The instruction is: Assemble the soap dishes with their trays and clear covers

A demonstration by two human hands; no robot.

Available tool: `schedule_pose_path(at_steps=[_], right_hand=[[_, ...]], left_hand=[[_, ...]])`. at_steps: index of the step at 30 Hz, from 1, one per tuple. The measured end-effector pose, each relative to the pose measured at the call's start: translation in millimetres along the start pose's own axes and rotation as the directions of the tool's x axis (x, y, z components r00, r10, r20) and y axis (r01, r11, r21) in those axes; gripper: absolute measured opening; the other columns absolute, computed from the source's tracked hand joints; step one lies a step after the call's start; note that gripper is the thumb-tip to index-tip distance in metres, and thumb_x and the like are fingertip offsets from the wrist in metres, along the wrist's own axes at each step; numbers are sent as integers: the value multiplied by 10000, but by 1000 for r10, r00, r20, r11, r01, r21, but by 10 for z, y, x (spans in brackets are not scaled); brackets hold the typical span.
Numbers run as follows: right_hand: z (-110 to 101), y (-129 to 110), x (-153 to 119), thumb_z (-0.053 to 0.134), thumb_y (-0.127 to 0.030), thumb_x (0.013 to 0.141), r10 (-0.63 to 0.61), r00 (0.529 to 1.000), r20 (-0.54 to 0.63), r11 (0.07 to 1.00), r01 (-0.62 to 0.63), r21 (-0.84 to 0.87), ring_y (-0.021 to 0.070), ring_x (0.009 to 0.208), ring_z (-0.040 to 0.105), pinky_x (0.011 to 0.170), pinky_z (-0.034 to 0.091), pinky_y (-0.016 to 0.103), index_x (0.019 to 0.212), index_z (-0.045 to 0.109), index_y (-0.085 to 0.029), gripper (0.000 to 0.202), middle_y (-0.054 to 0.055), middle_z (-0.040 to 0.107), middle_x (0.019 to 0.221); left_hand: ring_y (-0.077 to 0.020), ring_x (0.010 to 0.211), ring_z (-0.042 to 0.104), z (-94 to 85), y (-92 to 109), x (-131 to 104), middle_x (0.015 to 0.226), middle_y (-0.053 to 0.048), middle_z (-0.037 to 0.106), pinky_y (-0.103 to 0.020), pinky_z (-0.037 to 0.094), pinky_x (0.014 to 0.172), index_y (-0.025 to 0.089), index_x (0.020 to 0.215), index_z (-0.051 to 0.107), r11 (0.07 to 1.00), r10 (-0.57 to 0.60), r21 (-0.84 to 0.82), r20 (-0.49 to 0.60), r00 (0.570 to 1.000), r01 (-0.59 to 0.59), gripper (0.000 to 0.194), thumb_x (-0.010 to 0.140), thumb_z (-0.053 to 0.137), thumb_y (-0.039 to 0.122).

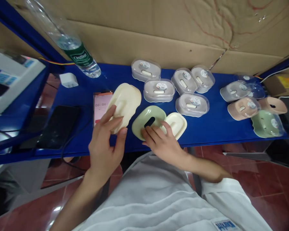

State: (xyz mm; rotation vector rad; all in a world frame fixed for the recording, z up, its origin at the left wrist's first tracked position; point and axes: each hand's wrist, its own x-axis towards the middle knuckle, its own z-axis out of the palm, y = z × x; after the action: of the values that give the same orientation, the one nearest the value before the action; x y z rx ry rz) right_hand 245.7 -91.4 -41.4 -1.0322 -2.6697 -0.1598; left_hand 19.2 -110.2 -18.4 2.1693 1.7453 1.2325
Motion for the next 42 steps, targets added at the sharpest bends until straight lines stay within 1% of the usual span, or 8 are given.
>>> schedule_pose_path(at_steps=[6, 13, 20, 24, 26, 31, 35, 42], right_hand=[[26, 50, -42, 603, -472, 1140, -69, 997, -17, 996, 70, 47, 295, 1461, 616, 1363, 391, 553, 1524, 660, -150, 505, 150, 671, 1571], [-64, 408, -522, 668, -338, 1115, 114, 993, -37, 989, -110, 96, 321, 1517, 590, 1307, 394, 566, 1583, 589, -250, 483, 131, 669, 1577], [-3, 709, -403, 761, -338, 1068, 230, 949, -214, 966, -196, 169, 287, 1265, 723, 1162, 471, 484, 1338, 732, -290, 277, 69, 785, 1284], [27, 734, -319, 776, -313, 1063, 293, 889, -351, 953, -240, 188, 271, 1174, 746, 1115, 449, 464, 1296, 746, -262, 240, 76, 791, 1212], [12, 672, -294, 773, -284, 1065, 265, 893, -363, 958, -201, 204, 254, 1145, 752, 1157, 421, 469, 1299, 745, -256, 238, 69, 794, 1197], [22, 395, -232, 651, -180, 1122, 43, 968, -248, 974, 16, 228, 191, 1175, 744, 1281, 321, 469, 1273, 759, -255, 200, 29, 817, 1174], [100, 259, -166, 571, -161, 1149, -95, 982, -165, 961, 134, 241, 173, 1308, 701, 1301, 329, 425, 1345, 746, -238, 274, 40, 807, 1312], [47, 366, -114, 589, -264, 1161, -78, 994, -79, 969, 94, 228, 233, 1521, 590, 1364, 270, 498, 1502, 669, -235, 351, 86, 708, 1542]], left_hand=[[-317, 1477, 649, 56, 1, -12, 1625, -85, 639, -518, 567, 1198, 303, 1388, 636, 998, 56, 14, 136, 989, -58, 294, 1103, 619, 232], [-340, 1461, 658, 121, -1, -25, 1626, -108, 633, -551, 550, 1187, 316, 1413, 618, 995, 62, 63, 169, 984, -74, 333, 1097, 630, 212], [-380, 1425, 677, 147, 3, -324, 1587, -180, 650, -584, 559, 1158, 237, 1410, 618, 984, 68, 145, 214, 974, -101, 327, 1089, 645, 180], [-376, 1393, 696, 191, 14, -496, 1580, -191, 649, -624, 542, 1198, 208, 1398, 635, 949, 197, 169, 340, 919, -266, 308, 1093, 643, 170], [-379, 1443, 660, 225, -1, -532, 1610, -211, 606, -619, 547, 1215, 203, 1428, 625, 934, 267, 127, 375, 888, -334, 348, 1083, 667, 172], [-406, 1565, 540, 251, -91, -488, 1646, -249, 492, -547, 594, 1200, 204, 1536, 562, 948, 265, 123, 199, 944, -292, 596, 1001, 822, 229], [-403, 1566, 540, 206, -180, -435, 1613, -215, 549, -561, 590, 1213, 220, 1515, 584, 942, 286, 108, 243, 927, -318, 538, 1018, 789, 190], [-399, 1629, 469, 136, -257, -441, 1576, -217, 588, -583, 555, 1260, 176, 1442, 600, 955, 282, 8, 275, 919, -296, 435, 1033, 740, 122]])
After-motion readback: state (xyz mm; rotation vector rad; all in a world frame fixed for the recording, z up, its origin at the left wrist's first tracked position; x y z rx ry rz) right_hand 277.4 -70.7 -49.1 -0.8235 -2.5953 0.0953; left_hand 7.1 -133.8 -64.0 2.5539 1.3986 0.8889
